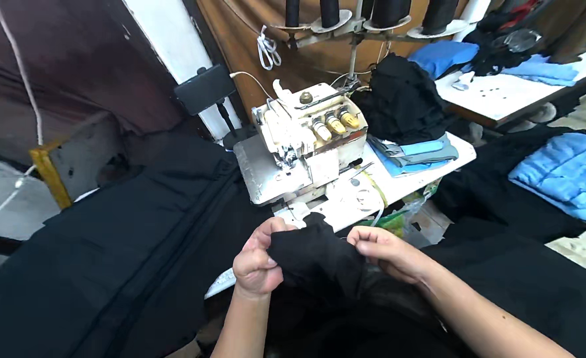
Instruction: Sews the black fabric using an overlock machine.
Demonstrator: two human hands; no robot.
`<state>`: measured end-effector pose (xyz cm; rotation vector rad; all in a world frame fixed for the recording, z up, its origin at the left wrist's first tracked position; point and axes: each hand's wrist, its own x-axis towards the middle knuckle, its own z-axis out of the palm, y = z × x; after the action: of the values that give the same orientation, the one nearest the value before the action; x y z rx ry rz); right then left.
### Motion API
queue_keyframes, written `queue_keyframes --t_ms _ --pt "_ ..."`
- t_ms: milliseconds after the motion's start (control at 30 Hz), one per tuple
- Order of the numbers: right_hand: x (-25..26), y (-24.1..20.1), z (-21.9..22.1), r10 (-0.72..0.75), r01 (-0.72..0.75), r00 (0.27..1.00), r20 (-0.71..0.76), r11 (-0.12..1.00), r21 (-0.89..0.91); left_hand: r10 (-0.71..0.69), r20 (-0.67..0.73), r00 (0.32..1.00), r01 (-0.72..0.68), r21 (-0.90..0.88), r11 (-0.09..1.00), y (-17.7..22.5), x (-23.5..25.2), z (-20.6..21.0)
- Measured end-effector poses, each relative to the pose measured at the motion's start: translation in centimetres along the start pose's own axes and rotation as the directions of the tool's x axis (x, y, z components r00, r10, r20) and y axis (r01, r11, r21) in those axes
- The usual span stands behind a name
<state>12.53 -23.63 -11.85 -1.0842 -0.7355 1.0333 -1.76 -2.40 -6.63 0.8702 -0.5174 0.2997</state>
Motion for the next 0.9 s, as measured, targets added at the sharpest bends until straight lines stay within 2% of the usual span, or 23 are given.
queue_keyframes --t_ms 33,100,200,300,333,400,433,467,533,600,633,700,733,800,833,900 --pt "-0.2 0.3 0.2 0.058 -0.062 0.998 0.039 0.992 0.109 -0.007 0.028 1.000 0.007 0.022 1.000 0.1 0.0 0.4" --pt "-0.7 0.5 1.1 0.155 -0.163 0.986 0.067 0.975 0.149 -0.022 0.075 0.997 0.017 0.073 0.997 0.1 -0.2 1.1" --pt "-1.5 0.7 1.4 0.068 -0.086 0.980 0.185 0.992 0.093 -0.042 0.125 0.991 0.027 0.124 0.992 0.2 -0.4 2.1" --pt "-1.9 -0.1 1.0 0.000 -0.021 0.973 0.229 0.995 0.093 -0.046 0.179 0.983 0.025 0.119 0.993 0.3 -0.4 3.3" --pt "-2.0 -0.6 0.9 0.018 -0.024 0.978 0.206 0.999 0.022 -0.049 0.200 0.979 0.022 0.132 0.991 0.5 -0.4 3.7" --pt "-2.7 -3.3 1.0 0.003 0.017 0.998 0.061 0.947 -0.320 -0.049 0.246 0.968 -0.005 0.215 0.977 1.3 -0.1 4.6" --pt "-3.5 -5.5 0.8 -0.087 0.058 0.996 -0.036 0.869 -0.491 -0.046 0.272 0.961 -0.036 0.290 0.956 1.9 0.1 5.1" --pt "-4.4 -7.7 0.3 -0.203 0.103 0.973 -0.108 0.804 -0.586 -0.048 0.296 0.954 -0.071 0.379 0.922 2.7 0.3 5.6" --pt "-6.6 -11.5 -1.1 -0.404 0.233 0.904 -0.140 0.740 -0.631 -0.098 0.342 0.934 -0.110 0.540 0.835 4.4 0.6 6.7" --pt "-8.7 -14.4 -1.6 -0.562 0.352 0.823 -0.083 0.618 -0.703 -0.173 0.378 0.909 -0.118 0.633 0.765 5.9 1.0 7.7" --pt "-9.7 -15.7 -1.7 -0.656 0.387 0.753 -0.044 0.496 -0.777 -0.216 0.390 0.895 -0.110 0.664 0.740 6.5 1.3 8.1" --pt "-11.1 -18.4 -2.7 -0.836 0.445 0.549 0.006 0.286 -0.849 -0.333 0.393 0.857 -0.092 0.753 0.652 7.5 2.1 8.2" --pt "-11.4 -19.8 -3.5 -0.889 0.457 0.457 0.025 0.210 -0.864 -0.379 0.361 0.852 -0.100 0.824 0.558 7.8 2.4 8.0" --pt "-12.3 -22.3 -4.7 -0.937 0.384 0.343 0.060 0.082 -0.920 -0.377 0.270 0.886 -0.160 0.941 0.298 8.5 3.2 8.4" --pt "-12.9 -23.4 -5.1 -0.951 0.356 0.299 0.078 0.035 -0.934 -0.330 0.278 0.902 -0.196 0.945 0.260 9.4 3.6 9.1" --pt "-14.6 -24.7 -5.7 -0.970 0.345 0.226 0.088 -0.005 -0.939 -0.262 0.388 0.883 -0.272 0.881 0.388 11.8 4.9 10.3"
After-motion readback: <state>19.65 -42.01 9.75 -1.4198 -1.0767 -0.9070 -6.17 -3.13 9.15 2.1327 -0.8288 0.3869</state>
